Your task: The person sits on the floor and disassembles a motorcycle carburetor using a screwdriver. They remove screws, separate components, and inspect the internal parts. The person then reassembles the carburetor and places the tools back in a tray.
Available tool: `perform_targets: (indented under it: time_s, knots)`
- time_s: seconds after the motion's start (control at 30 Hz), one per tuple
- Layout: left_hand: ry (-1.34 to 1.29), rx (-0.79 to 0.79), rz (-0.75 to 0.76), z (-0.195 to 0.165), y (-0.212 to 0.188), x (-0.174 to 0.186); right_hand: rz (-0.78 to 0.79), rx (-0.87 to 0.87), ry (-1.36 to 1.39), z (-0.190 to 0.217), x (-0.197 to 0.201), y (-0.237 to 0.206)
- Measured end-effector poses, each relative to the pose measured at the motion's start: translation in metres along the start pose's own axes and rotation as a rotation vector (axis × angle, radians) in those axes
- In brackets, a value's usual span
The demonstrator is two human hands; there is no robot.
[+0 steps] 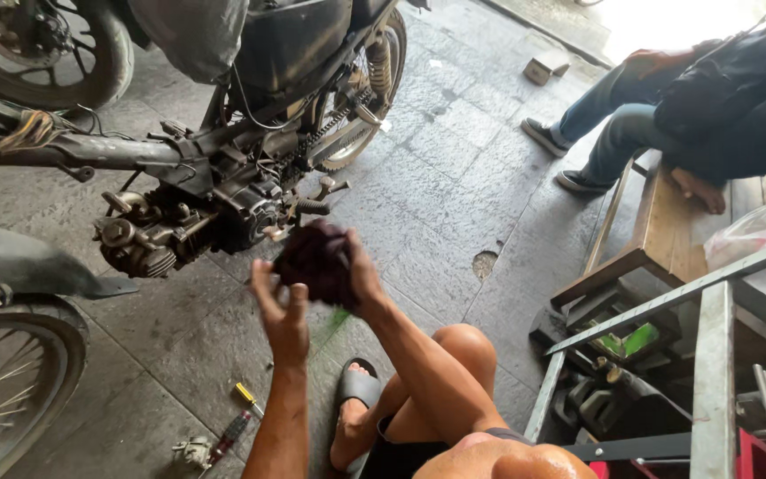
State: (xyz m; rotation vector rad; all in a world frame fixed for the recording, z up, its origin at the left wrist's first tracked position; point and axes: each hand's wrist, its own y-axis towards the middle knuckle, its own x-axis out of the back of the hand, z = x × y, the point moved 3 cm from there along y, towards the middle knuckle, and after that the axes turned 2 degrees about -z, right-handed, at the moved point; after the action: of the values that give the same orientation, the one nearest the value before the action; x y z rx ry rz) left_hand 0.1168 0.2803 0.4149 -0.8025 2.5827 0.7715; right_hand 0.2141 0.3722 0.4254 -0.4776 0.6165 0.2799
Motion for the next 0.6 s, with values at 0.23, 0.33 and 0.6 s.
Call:
perform_targets:
  time_s: [0.23,0.33,0.6]
  knots:
    - [-0.103,0.341,-0.279,0.024,-0.009,0.017,0.156,0.294,-0.713,-0.064,-0.004,-0.009]
    - [-0.057,0.320,-0.292,0.020,-0.013,0.021,0.192,0.480,-0.819,-0.063,-0.011,-0.029]
    - [-0.544,0.480,-0.297,-0.024,0.016,0.036,0.564,0.941,-1.014,-0.041,-0.035,-0.082]
